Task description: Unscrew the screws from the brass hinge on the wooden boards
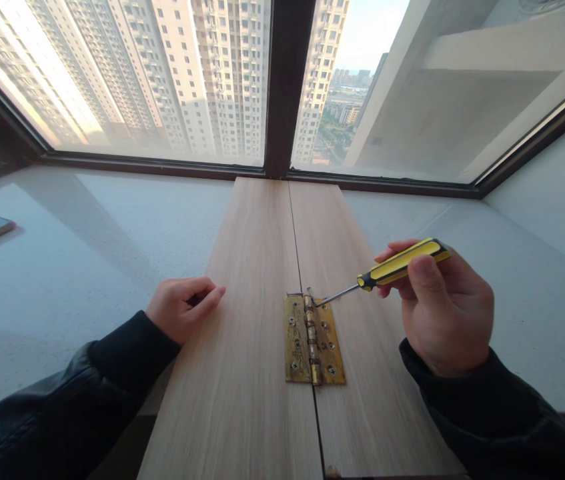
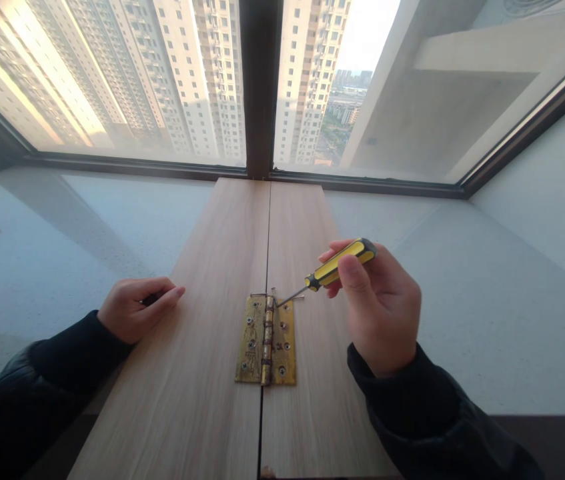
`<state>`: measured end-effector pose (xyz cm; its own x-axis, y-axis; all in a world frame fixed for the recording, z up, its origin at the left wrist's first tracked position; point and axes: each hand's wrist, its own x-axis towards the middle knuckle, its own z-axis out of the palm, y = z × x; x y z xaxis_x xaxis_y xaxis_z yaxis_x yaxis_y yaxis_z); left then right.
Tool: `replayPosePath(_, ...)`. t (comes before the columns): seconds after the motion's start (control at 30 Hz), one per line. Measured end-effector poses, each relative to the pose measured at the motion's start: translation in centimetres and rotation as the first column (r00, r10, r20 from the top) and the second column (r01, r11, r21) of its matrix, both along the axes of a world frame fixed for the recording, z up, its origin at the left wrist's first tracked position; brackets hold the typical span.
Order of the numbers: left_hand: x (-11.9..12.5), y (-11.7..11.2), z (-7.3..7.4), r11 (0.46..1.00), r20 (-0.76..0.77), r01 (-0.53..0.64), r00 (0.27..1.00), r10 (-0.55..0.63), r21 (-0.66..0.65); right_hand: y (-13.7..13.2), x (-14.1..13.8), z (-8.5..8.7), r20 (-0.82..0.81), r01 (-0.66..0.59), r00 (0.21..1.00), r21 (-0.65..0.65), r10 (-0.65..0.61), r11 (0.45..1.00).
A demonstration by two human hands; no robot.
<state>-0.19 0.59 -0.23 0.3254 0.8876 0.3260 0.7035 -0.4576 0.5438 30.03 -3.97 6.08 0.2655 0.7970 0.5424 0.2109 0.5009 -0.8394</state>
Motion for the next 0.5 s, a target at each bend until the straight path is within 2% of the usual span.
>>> replayPosePath(0.13,-0.1,0.0,0.0,1.0,-0.005,-0.003,1.0,0.003,0.004,0.4,-0.3,-0.1,-0.007,0.052,0.999,0.06,-0.051,0.997)
replayPosePath(0.27,-0.1,0.0,0.0,1.0,-0.009,0.0,1.0,0.0,-0.004,0.2,0.0,0.5,-0.017,0.149,0.989,0.136,-0.148,0.979)
replayPosePath(0.4,-0.1,0.0,0.0,1.0,-0.008,-0.002,1.0,0.002,0.004,-0.1,0.7,1.1,0.009,0.23,0.972,0.137,-0.234,0.963)
replayPosePath(0.5,-0.1,0.0,0.1,1.0,-0.009,0.002,1.0,-0.001,0.007,-0.1,0.9,0.9,0.041,0.239,0.968,0.151,-0.247,0.959)
